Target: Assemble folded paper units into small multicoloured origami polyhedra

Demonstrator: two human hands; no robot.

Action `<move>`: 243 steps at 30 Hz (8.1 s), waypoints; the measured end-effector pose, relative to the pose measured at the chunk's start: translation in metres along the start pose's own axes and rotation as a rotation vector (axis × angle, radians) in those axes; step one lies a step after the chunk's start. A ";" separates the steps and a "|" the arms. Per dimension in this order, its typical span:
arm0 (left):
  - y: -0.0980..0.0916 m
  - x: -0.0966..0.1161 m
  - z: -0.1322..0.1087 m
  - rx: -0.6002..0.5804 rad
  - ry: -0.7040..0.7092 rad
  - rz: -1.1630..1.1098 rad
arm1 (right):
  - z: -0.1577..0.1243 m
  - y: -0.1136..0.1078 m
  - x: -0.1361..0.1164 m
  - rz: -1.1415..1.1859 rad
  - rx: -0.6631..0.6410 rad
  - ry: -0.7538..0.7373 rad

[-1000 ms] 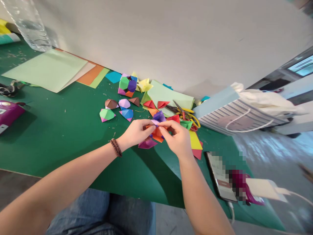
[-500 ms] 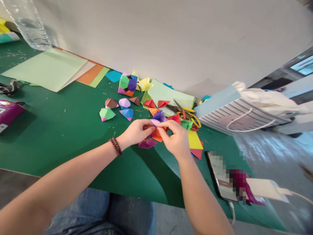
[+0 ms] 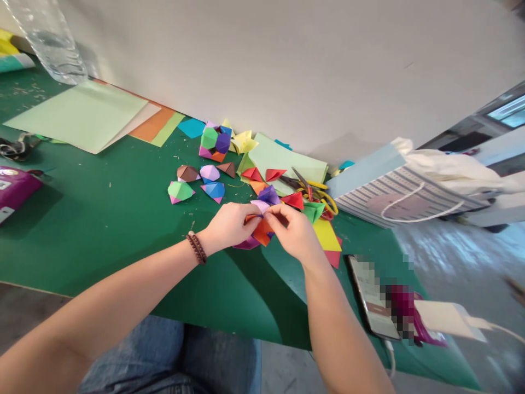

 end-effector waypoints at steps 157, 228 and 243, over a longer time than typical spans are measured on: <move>-0.013 -0.014 0.010 0.199 -0.361 -0.101 | 0.011 0.014 -0.005 0.264 0.213 0.014; -0.024 0.013 0.016 0.230 0.106 0.262 | 0.008 0.008 -0.021 0.054 0.141 -0.147; -0.011 0.019 0.006 0.181 0.329 0.504 | 0.007 0.013 -0.013 -0.031 0.148 0.048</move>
Point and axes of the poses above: each hand's wrist, its own z-axis towards the middle knuckle, its own y-axis out of the palm, x = y × z, the point moved 5 cm from there along z, towards the middle knuckle, and after that the axes turned 14 degrees about x, right-handed, at the moved point
